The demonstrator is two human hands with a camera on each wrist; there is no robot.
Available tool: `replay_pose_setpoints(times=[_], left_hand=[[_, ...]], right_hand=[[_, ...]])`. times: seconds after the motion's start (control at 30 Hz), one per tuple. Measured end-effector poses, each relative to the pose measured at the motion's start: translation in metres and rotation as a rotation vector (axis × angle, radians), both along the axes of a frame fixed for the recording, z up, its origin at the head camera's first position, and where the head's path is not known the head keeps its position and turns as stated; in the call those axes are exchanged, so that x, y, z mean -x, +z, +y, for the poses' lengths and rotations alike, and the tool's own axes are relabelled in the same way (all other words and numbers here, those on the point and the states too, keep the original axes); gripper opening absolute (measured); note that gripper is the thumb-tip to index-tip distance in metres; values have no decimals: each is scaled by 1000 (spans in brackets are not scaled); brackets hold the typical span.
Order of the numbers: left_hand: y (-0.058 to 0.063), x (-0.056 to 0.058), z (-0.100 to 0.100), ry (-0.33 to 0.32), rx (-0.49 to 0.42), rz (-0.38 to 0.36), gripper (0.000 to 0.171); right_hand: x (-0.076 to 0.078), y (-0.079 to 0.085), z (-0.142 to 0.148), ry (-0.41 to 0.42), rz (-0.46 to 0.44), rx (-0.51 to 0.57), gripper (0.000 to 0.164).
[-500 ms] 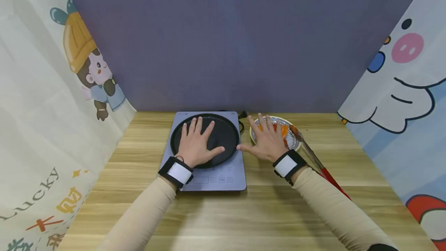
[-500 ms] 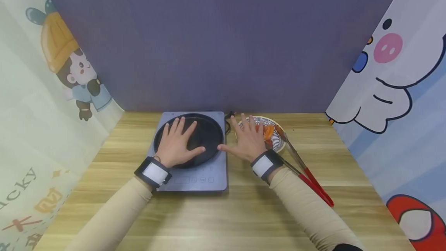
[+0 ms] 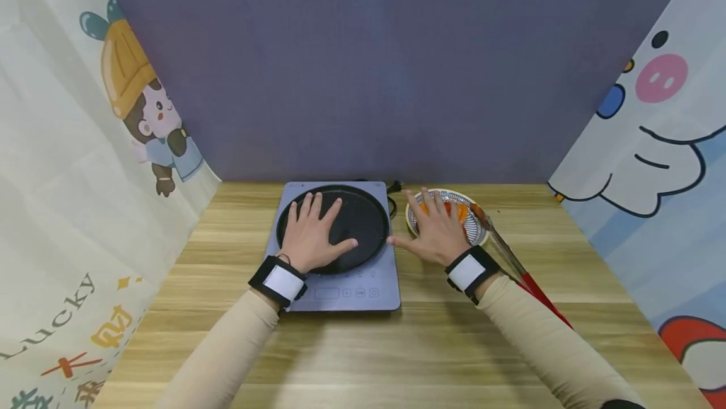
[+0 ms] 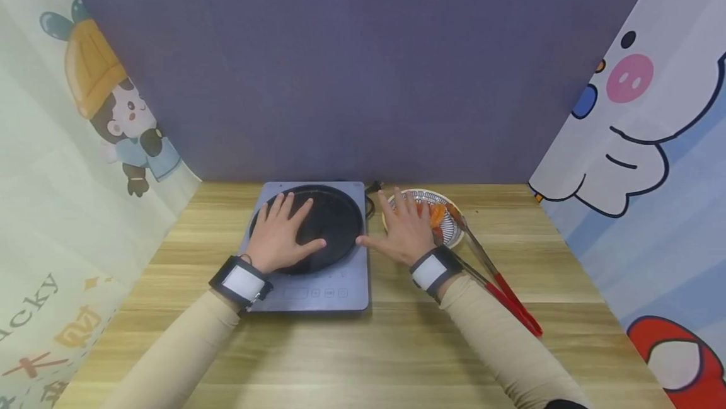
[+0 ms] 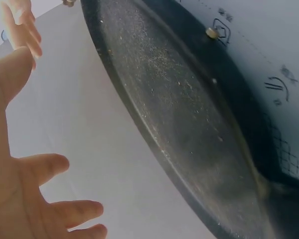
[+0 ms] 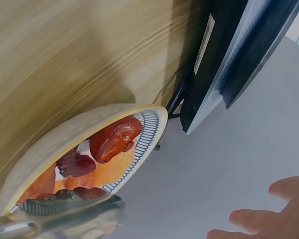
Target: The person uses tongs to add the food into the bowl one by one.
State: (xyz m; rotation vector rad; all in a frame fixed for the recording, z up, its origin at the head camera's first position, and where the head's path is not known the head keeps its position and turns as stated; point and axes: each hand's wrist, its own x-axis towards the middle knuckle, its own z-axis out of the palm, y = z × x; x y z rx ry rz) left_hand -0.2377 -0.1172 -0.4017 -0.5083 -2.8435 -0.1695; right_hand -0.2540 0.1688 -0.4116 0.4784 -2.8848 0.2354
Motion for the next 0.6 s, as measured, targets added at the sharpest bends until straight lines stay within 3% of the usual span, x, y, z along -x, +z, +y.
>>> replay_pose_setpoints(times=[0.3,0.6], left_hand=[[5,-10,-11,-2,15,-38,91],[10,-26,-20,-2,-19,-131,89]], right_hand=[[-3,-5,13,-6,16,40,104],[-9,-10,35,-28,-5,62,104]])
